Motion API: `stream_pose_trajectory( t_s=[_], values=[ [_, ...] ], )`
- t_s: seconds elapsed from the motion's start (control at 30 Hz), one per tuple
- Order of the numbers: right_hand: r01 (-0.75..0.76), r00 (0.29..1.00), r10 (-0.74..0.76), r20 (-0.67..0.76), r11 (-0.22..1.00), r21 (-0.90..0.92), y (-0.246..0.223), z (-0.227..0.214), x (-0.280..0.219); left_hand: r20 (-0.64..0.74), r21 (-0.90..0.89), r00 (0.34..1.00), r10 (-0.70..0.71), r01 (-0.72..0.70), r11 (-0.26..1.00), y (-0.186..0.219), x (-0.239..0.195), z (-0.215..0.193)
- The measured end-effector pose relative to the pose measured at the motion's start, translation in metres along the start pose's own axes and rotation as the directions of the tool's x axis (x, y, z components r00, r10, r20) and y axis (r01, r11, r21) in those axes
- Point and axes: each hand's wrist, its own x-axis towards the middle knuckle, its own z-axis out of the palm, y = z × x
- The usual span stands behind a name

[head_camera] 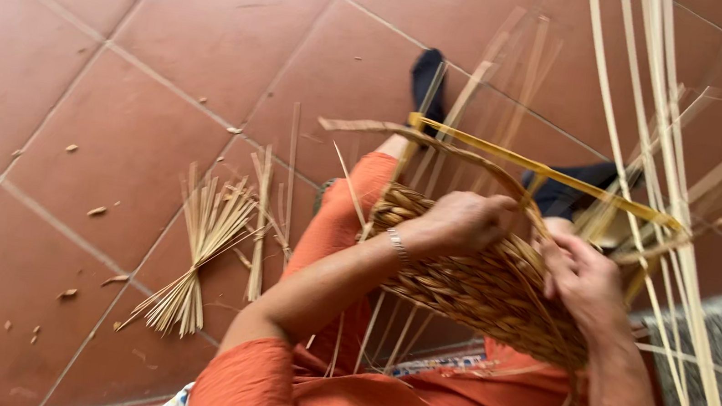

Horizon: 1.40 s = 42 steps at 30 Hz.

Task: The person weaves a basket using dried palm leaves, interlacing them through a yellow frame held between their legs. They repeatedly pull and adjust the leaves to form the basket's structure.

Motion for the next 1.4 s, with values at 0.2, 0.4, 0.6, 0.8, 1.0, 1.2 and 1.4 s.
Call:
stream_pose_trajectory(
  t_s=[0.2,0.4,0.6,0.8,1.0,1.2,1.4],
  values=[
    [0.017,0.968,0.141,-0.206,0.787,0.616,0.025,-0.029,-0.019,-0.496,0.012,0.829,0.258,-0.290,0.957,-0.016,-0.069,-0.038],
    [0.040,0.999,-0.041,-0.009,0.863,0.503,0.038,-0.016,-0.042,-0.590,-0.069,0.782,-0.199,0.196,0.978,-0.062,-0.097,-0.063],
    [0.036,0.960,0.115,-0.255,0.853,0.520,0.039,-0.027,-0.038,-0.539,-0.174,0.815,-0.212,0.139,0.975,-0.098,-0.080,-0.030],
    [0.231,0.949,0.098,-0.299,0.426,0.875,0.066,-0.020,-0.072,-0.436,-0.616,0.795,-0.421,0.077,0.784,-0.121,-0.075,-0.010],
    [0.031,0.977,0.023,-0.211,0.968,0.251,0.063,-0.010,-0.081,-0.526,-0.612,0.766,-0.370,-0.039,0.790,-0.116,-0.089,-0.008],
    [0.271,0.899,0.217,-0.381,0.408,0.872,0.072,-0.038,-0.093,-0.645,-0.548,0.651,-0.400,-0.030,0.836,-0.097,-0.136,-0.013],
    [0.150,0.984,-0.177,0.002,0.839,0.524,0.088,-0.004,-0.130,-0.780,-0.383,0.548,-0.300,-0.039,0.923,-0.110,-0.181,-0.016]
  ],
)
